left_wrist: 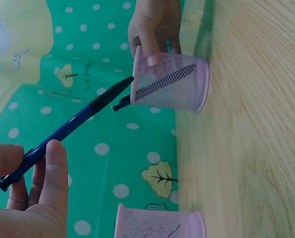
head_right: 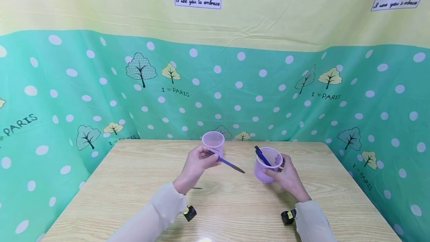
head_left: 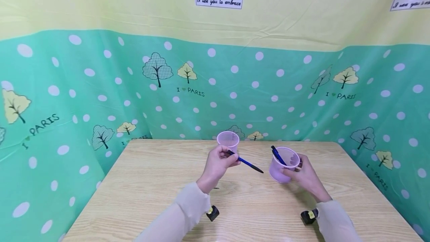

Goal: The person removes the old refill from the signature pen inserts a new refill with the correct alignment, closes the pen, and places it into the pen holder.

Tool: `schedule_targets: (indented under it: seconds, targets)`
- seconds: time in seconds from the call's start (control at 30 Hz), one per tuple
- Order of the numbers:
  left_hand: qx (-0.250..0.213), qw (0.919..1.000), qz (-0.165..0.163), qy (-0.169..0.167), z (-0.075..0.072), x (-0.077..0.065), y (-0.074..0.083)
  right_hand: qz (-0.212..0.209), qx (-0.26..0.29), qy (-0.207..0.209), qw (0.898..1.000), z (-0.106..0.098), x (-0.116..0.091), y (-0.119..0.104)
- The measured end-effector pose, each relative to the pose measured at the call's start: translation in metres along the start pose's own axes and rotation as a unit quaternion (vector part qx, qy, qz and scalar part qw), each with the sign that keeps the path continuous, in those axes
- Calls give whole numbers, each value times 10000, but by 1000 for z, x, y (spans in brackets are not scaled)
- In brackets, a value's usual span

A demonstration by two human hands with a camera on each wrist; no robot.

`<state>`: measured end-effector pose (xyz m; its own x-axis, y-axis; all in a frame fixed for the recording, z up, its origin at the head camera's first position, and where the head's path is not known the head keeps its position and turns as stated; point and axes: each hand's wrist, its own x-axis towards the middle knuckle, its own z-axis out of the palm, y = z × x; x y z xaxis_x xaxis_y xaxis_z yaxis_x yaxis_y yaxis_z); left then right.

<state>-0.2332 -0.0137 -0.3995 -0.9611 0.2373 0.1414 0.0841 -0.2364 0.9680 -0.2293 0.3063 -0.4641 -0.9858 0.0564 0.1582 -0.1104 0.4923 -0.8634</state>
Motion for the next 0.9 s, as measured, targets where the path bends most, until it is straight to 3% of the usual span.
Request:
schedule_targets:
  seconds: [0.27, 0.9]
  targets:
    - [77, 9999, 99, 27, 7, 4, 2, -90, 92, -3, 9999, 0, -2, -2]
    - [-265, 9992, 236, 183, 22, 20, 3, -101, 179, -30, 9998, -1, -5, -3]
